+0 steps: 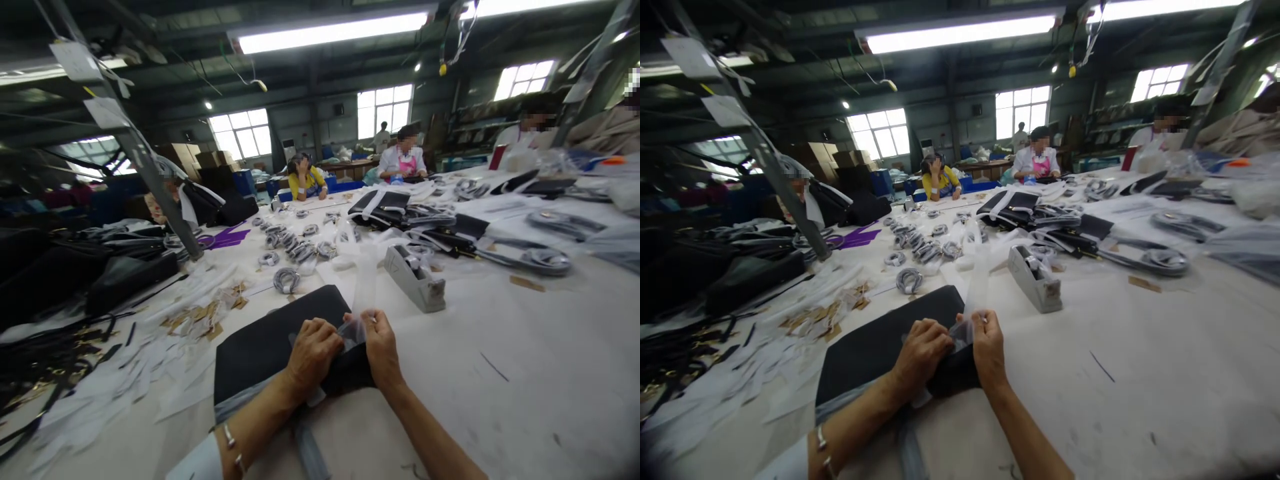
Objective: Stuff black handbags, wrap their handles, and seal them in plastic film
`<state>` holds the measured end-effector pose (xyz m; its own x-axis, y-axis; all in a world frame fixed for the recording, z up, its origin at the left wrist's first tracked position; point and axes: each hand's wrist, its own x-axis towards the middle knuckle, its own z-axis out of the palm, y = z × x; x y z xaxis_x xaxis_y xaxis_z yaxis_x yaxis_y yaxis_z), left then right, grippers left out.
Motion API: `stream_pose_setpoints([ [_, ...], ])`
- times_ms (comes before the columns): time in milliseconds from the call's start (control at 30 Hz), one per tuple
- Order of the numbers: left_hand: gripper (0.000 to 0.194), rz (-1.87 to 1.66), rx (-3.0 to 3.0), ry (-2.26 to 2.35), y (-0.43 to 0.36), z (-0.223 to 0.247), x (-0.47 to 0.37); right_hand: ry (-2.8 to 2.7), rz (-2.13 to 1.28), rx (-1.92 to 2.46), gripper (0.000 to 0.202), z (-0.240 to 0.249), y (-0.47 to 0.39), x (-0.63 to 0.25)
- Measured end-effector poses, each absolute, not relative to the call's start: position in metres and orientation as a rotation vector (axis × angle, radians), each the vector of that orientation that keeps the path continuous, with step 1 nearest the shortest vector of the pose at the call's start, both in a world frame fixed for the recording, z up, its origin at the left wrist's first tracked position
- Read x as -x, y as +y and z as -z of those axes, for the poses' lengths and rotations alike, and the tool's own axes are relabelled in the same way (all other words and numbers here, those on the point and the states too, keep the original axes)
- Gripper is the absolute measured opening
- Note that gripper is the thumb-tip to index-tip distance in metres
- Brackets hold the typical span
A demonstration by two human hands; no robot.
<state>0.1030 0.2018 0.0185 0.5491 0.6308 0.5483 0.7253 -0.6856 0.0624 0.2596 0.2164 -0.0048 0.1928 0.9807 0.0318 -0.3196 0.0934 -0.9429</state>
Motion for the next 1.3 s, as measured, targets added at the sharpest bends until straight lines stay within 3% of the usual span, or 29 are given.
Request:
stream_pose_setpoints([
  [300, 0.028, 0.702, 2.806, -1.061, 0.207, -0.011, -0.102, -1.210, -1.079, 0.964, 0.057, 0.011, 0.213, -0.276],
  [633, 0.020, 0.365, 2.858, -1.071, 0.197, -0.024, -0.106, -1.048, -0.847, 1.335, 0.035, 0.037, 0.218, -0.268],
  [800, 0.062, 0.353, 2.890, -1.107, 0.183, -0.014, -0.099, -0.973, -0.918, 1.309, 0.037, 0.042, 0.221, -0.270],
  [1000, 0.076, 0.245, 2.949, -1.211, 0.187, -0.010, -0.118, -0.912, -1.021, 1.227, 0.032, 0.044, 0.222, -0.271],
  [1167, 0.063, 0.351, 2.894, -1.310, 0.184, -0.017, -0.130, -0.891, -1.118, 1.202, 0.036, 0.039, 0.220, -0.281],
  [1300, 0.061, 0.377, 2.922, -1.241, 0.187, -0.010, -0.128, -0.604, -1.224, 0.939, 0.027, 0.028, 0.230, -0.302],
])
